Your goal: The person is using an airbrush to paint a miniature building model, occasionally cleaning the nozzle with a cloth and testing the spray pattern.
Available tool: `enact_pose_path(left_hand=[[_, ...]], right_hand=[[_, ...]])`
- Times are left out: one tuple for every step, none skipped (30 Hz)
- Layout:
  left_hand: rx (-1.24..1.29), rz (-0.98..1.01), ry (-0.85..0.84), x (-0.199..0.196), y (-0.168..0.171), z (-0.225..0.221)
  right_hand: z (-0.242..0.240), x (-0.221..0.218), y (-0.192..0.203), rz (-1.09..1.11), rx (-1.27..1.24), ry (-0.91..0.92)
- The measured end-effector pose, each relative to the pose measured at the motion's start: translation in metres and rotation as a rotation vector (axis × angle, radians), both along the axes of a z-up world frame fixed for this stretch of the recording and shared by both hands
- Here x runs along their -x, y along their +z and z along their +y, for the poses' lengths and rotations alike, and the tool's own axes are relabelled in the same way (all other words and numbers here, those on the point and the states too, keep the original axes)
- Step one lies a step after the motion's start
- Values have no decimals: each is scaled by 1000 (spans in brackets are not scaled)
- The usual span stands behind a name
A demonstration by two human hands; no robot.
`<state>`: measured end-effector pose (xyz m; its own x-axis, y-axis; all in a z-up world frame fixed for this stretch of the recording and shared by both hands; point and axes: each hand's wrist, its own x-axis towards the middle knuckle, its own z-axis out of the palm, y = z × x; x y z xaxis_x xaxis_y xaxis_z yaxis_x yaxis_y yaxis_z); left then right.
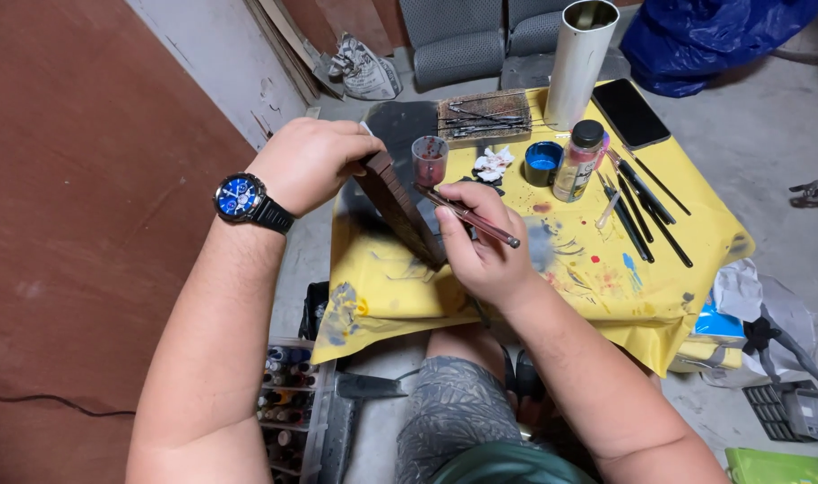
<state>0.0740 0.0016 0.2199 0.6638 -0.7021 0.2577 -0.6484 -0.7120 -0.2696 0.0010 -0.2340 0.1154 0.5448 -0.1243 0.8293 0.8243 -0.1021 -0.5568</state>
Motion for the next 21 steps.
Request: enact_pose_path(left_hand=[[1,1,2,0,-1,1],[0,13,12,-1,-1,2],[-1,24,21,-2,-1,3],[-1,24,22,-2,0,3],[1,26,28,-2,0,4],[3,28,33,-2,0,4],[3,27,33,-2,1,4],[0,29,34,-1,1,3],[-4,31,36,-1,1,3],[-2,31,37,0,1,3],[0,29,40,1,1,2],[2,26,42,1,2,2],[3,25,43,1,1,2],[-3,25,47,1,1,3],[-8,25,51,0,0,3],[-7,25,51,1,0,3],[-10,24,55,1,1,3],[-14,24,59,2,1,2],[-12,25,59,3,0,2],[-14,19,60,4,1,2],[-16,14,61,4,2,1]], right_hand=[[0,-1,-2,1,1,2],[0,-2,-4,-21,1,18],[0,-3,-6,-43,1,34],[1,-4,-7,-42,1,34],[1,-6,-7,-50,-7,31],[2,-7,-8,-58,-15,27],[2,-6,-8,-58,-16,27],[3,-5,-7,-59,-15,23],[4,-4,-6,-60,-13,19],[4,-5,-7,-59,-12,20],[4,-5,-7,-50,-12,12],[3,-6,-7,-42,-11,3],[4,-4,-6,-43,-10,4],[4,-2,-6,-36,-1,5],[4,-1,-5,-29,7,7],[4,-2,-6,-29,8,6],[4,-2,-7,-36,-2,3],[3,-3,-7,-42,-12,-1],[3,0,-7,-41,-11,-1],[3,2,-6,-37,-3,2],[3,4,-5,-33,4,5]])
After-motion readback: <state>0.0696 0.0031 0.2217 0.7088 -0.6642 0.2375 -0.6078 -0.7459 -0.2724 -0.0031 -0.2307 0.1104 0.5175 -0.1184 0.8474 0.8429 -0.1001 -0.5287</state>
